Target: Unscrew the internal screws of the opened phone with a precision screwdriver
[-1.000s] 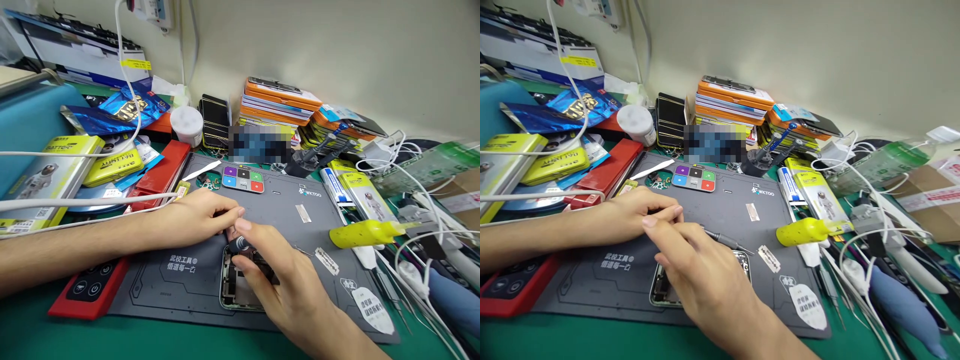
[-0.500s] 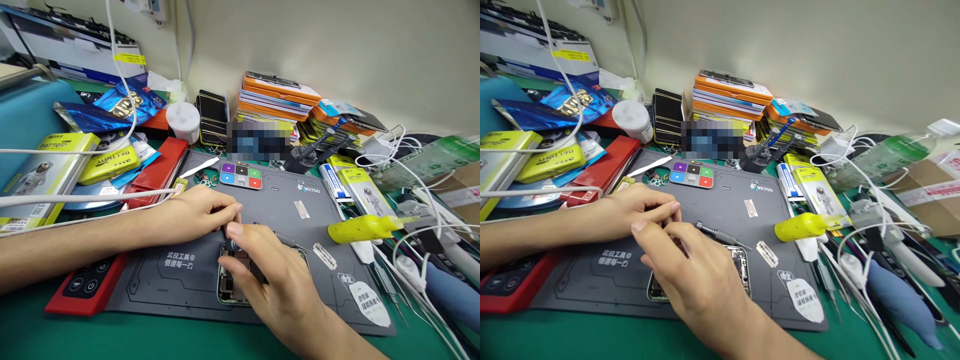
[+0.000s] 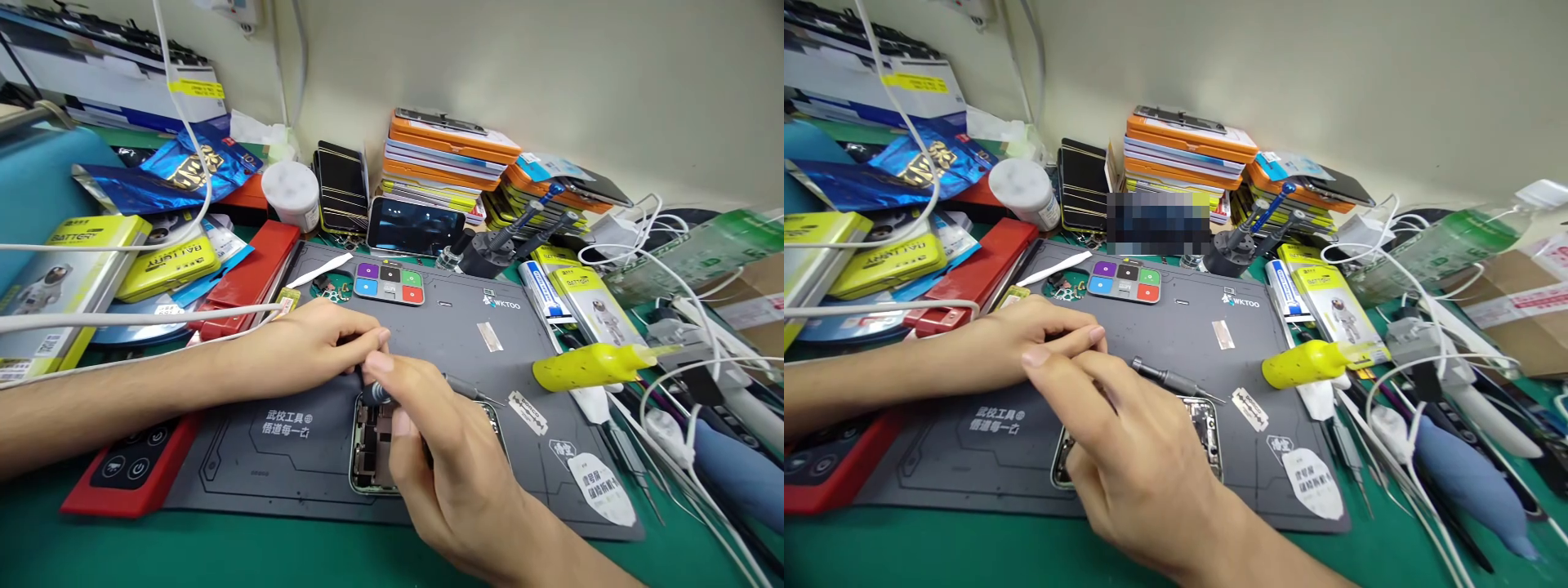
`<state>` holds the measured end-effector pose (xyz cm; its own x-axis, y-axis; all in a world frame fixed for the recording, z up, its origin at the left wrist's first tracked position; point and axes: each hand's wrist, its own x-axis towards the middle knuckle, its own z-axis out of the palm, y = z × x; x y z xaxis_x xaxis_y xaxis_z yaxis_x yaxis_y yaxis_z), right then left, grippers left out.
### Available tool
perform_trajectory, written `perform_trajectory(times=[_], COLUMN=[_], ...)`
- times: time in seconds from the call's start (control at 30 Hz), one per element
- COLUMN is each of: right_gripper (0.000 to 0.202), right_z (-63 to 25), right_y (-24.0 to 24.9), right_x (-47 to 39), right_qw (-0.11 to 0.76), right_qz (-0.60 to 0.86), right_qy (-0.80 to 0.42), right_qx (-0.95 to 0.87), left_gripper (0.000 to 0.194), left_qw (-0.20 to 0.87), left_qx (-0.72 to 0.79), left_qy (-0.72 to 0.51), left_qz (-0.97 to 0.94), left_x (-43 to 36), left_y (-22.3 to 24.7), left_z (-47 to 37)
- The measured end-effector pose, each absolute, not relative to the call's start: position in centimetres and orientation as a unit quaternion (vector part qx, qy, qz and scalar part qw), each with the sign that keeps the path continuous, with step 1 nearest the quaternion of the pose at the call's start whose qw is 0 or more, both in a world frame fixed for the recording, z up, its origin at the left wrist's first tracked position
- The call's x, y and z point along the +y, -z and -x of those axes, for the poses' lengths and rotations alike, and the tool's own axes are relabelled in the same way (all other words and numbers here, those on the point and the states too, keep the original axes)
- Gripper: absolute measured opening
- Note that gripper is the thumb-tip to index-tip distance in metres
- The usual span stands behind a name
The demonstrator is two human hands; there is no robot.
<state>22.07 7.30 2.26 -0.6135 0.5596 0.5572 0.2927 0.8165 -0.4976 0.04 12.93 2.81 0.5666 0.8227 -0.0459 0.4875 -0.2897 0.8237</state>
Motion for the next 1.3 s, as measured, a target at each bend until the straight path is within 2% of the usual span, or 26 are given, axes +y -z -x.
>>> perform_trajectory(times=[0.3,0.57,0.9,1.03,1.17,1.3], right_gripper=[0.083,0.077,0.086,0.089,0.086,0.084], right_z=[-22.3,-22.4,-22.3,-22.3,-22.4,-22.3], right_y=[-1.7,-1.6,-1.2,-0.6,-0.6,-1.0], right_x=[7.7,7.7,7.2,7.1,7.0,6.9], right_qw=[0.39,0.391,0.405,0.432,0.491,0.533], right_qz=[0.234,0.216,0.252,0.281,0.304,0.303], right_qy=[-0.211,-0.199,-0.185,-0.189,-0.245,-0.252], right_qx=[-0.865,-0.872,-0.859,-0.836,-0.779,-0.749], left_gripper=[0.043,0.043,0.026,0.017,0.019,0.019], left_qw=[0.442,0.433,0.431,0.405,0.404,0.404], left_qx=[0.402,0.396,0.379,0.354,0.349,0.343], left_qy=[-0.214,-0.214,-0.196,-0.2,-0.198,-0.211], left_qz=[-0.773,-0.781,-0.795,-0.819,-0.822,-0.821], left_x=[12.9,12.9,12.5,12.5,12.4,12.3], left_y=[-2.5,-2.4,-3.2,-2.8,-3.1,-3.7], left_z=[0.0,0.2,0.2,0.3,0.1,-0.1])
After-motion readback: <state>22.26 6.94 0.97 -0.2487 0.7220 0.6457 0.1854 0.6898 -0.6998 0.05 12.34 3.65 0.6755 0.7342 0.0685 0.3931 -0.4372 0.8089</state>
